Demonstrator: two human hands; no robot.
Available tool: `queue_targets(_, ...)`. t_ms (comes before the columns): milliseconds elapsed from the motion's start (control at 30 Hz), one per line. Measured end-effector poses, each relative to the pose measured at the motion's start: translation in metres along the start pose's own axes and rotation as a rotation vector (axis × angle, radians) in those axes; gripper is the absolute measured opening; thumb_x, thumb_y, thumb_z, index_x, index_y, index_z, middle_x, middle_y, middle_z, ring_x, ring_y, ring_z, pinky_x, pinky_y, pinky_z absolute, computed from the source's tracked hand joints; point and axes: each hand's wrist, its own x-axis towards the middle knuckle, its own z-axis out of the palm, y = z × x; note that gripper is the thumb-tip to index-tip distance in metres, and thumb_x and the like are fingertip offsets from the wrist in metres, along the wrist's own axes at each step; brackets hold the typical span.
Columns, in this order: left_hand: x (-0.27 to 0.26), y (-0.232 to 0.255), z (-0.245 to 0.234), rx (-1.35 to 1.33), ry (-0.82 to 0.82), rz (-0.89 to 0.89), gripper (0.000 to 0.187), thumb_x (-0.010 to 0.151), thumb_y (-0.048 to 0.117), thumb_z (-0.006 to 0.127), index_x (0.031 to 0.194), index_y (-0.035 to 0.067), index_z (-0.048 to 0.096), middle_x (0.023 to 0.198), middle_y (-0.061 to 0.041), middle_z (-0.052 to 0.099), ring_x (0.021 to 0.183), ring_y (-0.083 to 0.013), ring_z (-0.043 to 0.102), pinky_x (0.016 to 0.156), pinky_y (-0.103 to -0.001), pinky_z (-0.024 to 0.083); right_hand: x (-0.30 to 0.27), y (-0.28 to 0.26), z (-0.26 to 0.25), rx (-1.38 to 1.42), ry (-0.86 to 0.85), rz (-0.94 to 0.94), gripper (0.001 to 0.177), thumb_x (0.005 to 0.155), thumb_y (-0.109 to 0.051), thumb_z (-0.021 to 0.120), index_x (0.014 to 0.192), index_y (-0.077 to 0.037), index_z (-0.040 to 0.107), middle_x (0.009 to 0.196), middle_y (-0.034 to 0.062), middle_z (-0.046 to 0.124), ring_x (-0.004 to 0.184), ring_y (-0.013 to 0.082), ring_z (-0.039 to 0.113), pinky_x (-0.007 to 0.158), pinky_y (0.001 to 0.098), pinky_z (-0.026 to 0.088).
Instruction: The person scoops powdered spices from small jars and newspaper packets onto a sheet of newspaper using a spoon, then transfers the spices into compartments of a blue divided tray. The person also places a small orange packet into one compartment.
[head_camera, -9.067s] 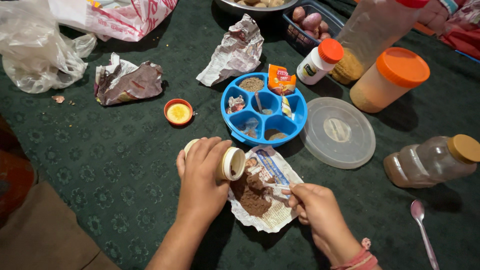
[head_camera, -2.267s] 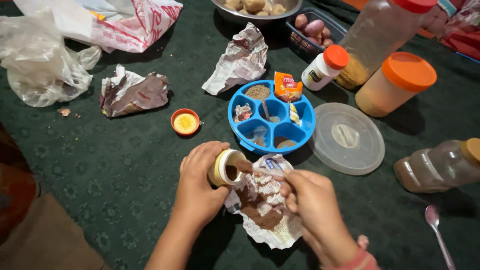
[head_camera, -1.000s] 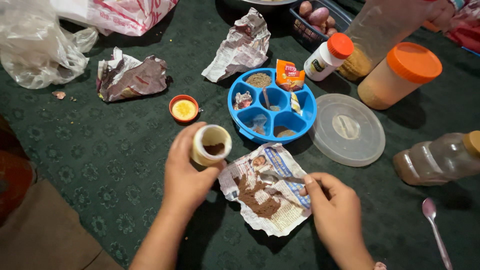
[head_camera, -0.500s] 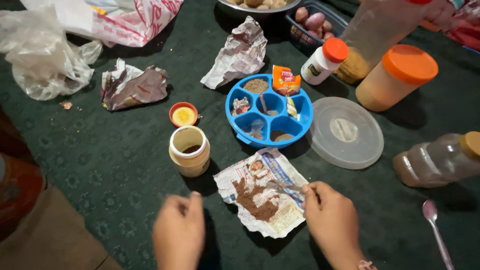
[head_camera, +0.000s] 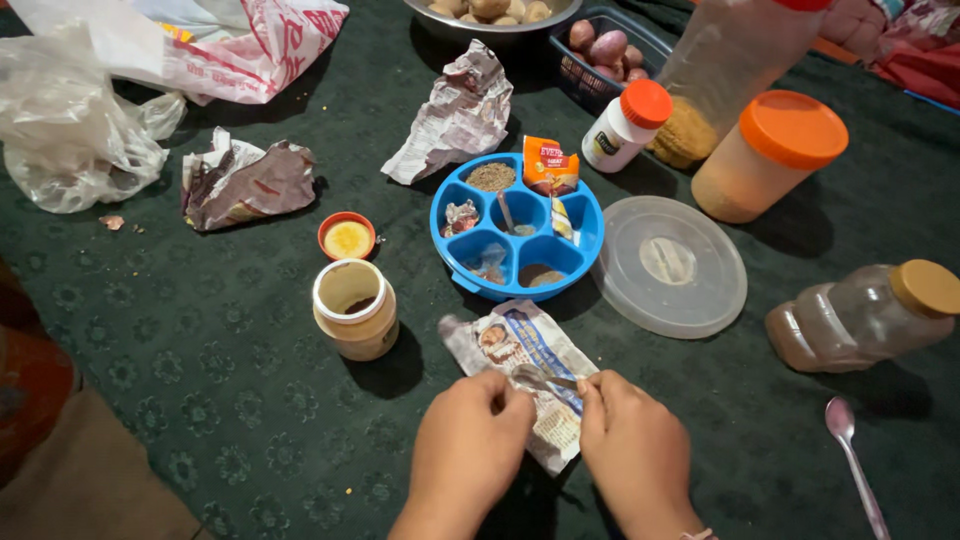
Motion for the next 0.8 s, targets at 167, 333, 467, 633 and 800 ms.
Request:
queue_targets(167,-0.009,-0.004,-0.004,-0.066,0.044,0.226,0.024,0.074,0.026,0.071,0.071,0.002,0.069,0.092,-0.013,0.067,0.080,-0.0323,0.069,0.072,-0.042,0.055,-0.004,0.002,0.000,0.027,0.003,0.020,0.022,0.092,-0.032,0.061,0.091,-0.014,0.074,0.083,0.0123,0.075,0.078,0.0365,0.071,0.067,0.0488,0.055)
queue_targets(333,0.000,-0.018,-0.008,-0.053,0.165,-0.229,0.047,0.074,0.034,0.081,0.101,0.000,0.063,0.096,-0.017,0.071,0.084,-0.0302,0.072,0.079,-0.040,0.056,-0.006,0.001,0.001,0.020,0.002,0.035,0.022,0.092,-0.032,0.061,0.093,-0.014,0.073,0.085,0.0120,0.075,0.080,0.0373,0.070,0.068,0.0493,0.054)
queue_targets(467,0.028,-0.034,-0.003,-0.224,0.260,-0.145,0.077,0.071,0.029,0.083,0.137,0.005,0.051,0.113,-0.014,0.073,0.094,-0.0255,0.073,0.083,-0.037,0.056,-0.010,-0.004,-0.004,0.064,0.011,0.052,0.022,0.092,-0.032,0.063,0.094,-0.013,0.074,0.083,0.0108,0.076,0.077,0.0349,0.071,0.066,0.0462,0.054)
queue_targets(633,0.039,-0.056,0.015,-0.455,0.291,-0.041,0.037,0.075,0.005,0.068,0.112,0.005,0.073,0.096,-0.008,0.082,0.087,-0.0181,0.079,0.080,-0.032,0.058,-0.014,-0.005,-0.018,0.324,0.000,0.232,0.023,0.092,-0.030,0.064,0.093,-0.011,0.076,0.065,0.0080,0.075,0.062,0.0237,0.072,0.060,0.0381,0.054)
queue_targets(800,0.034,-0.073,0.025,-0.586,0.293,-0.041,0.019,0.080,-0.004,0.064,0.095,0.002,0.073,0.086,-0.012,0.078,0.078,-0.0175,0.072,0.071,-0.031,0.055,-0.014,-0.001,-0.023,0.249,-0.107,0.358,0.026,0.093,-0.035,0.066,0.093,-0.012,0.077,0.062,0.0085,0.075,0.060,0.0243,0.072,0.060,0.0392,0.055)
